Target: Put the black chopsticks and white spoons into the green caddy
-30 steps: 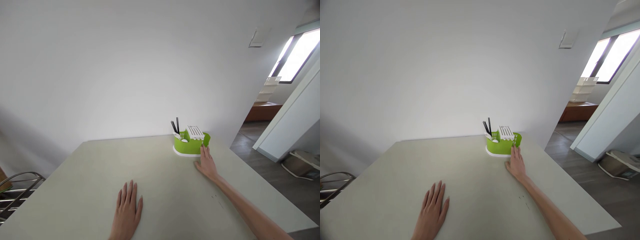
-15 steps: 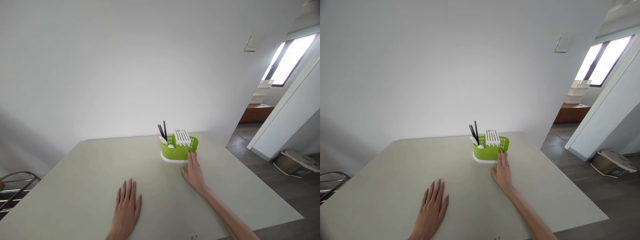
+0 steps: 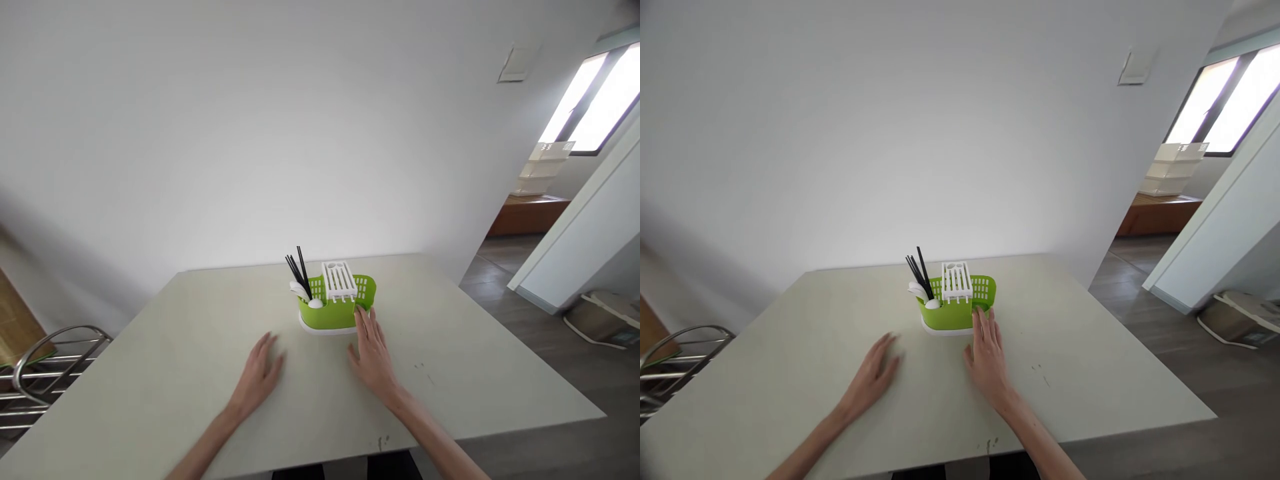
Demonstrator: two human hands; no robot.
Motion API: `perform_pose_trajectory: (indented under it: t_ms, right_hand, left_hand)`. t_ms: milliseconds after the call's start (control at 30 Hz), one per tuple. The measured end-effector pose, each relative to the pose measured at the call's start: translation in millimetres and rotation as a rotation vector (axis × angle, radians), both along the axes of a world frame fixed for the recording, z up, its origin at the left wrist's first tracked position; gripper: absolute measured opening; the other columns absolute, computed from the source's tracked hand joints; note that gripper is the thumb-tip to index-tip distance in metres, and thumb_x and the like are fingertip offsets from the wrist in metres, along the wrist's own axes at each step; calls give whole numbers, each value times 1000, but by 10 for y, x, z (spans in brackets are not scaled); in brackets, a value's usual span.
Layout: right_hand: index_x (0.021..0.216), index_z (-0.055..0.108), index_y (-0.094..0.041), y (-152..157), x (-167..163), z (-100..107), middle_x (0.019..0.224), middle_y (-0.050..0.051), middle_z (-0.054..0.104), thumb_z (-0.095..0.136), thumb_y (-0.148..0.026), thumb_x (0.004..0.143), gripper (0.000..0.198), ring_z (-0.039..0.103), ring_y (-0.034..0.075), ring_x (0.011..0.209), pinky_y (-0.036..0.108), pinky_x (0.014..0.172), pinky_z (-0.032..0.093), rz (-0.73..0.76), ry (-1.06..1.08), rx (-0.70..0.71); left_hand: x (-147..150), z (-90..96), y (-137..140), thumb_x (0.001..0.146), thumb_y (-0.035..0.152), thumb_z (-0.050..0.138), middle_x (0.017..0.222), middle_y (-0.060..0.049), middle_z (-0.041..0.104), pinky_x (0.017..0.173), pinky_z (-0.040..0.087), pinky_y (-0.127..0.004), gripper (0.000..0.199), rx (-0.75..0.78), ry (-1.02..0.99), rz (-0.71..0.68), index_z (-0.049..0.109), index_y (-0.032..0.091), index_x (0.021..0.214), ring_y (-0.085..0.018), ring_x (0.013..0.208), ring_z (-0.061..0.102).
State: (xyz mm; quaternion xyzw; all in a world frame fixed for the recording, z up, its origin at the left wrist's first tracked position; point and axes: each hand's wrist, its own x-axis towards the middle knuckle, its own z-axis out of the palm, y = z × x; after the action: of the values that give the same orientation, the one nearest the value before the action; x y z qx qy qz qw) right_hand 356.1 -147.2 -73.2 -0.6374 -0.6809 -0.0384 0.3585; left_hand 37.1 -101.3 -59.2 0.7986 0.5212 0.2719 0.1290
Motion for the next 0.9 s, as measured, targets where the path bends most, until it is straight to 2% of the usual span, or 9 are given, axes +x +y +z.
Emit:
perform_pose_trajectory:
  t_ms: [67,133,267,367,500,600,700,767,900]
  right_hand:
    - [170,-14,-32,-115,52,44,178,3,16,42,-14,99,93,6,33,164,63,126,31,36,6,-4]
    - [170,-11,-35,-244,175,43,179,2,13,39,-16,101,88,10,33,164,63,126,30,52,17,-16]
    - [171,-8,-35,-481,549,-159,179,2,13,39,-27,104,82,18,31,163,59,124,36,-39,75,-68]
    - [171,-6,-33,-608,785,-380,177,6,21,39,-35,106,79,24,32,162,59,122,39,-111,120,-84]
    - [171,10,-28,-703,918,-543,171,11,35,39,-41,107,72,28,33,160,59,121,40,-153,139,-73]
    - [167,22,-25,-718,929,-569,166,14,42,39,-43,107,65,34,34,157,59,120,41,-190,168,-74]
    - [165,27,-23,-706,926,-575,163,16,45,39,-42,106,62,37,34,155,59,120,40,-187,183,-74]
    - [164,29,-23,-698,927,-582,162,16,47,39,-41,106,61,38,34,155,58,120,40,-180,180,-68]
    - [160,35,-23,-690,926,-604,159,15,50,40,-40,106,57,40,34,153,57,120,41,-181,168,-62]
  left_hand:
    - [27,282,159,102,59,46,149,-17,62,116,47,-50,59,-210,-208,91,59,19,142,-30,137,59]
    - [112,601,340,100,66,45,149,-15,62,116,47,-48,60,-312,-413,157,59,22,139,-29,136,60]
    - [422,1190,766,96,71,54,151,-21,60,113,48,-40,70,-446,-761,118,55,16,139,-28,136,60]
    - [698,1461,1095,92,74,58,148,-24,62,111,48,-41,75,-549,-779,13,56,15,139,-30,135,61]
    - [1012,1545,1406,87,81,58,129,-19,75,107,49,-41,75,-585,-623,-129,71,14,119,-32,124,67]
    - [1146,1517,1524,81,84,61,121,-20,78,104,50,-41,76,-576,-551,-122,74,13,105,-32,118,69]
    - [1194,1526,1578,78,81,68,118,-19,79,107,48,-42,69,-581,-510,-140,75,14,98,-32,118,69]
    - [1207,1561,1591,78,76,72,117,-18,79,109,47,-43,64,-581,-499,-155,74,15,98,-32,116,69]
    - [1249,1612,1601,78,65,81,117,-17,79,108,50,-42,60,-577,-509,-178,70,15,110,-29,112,73]
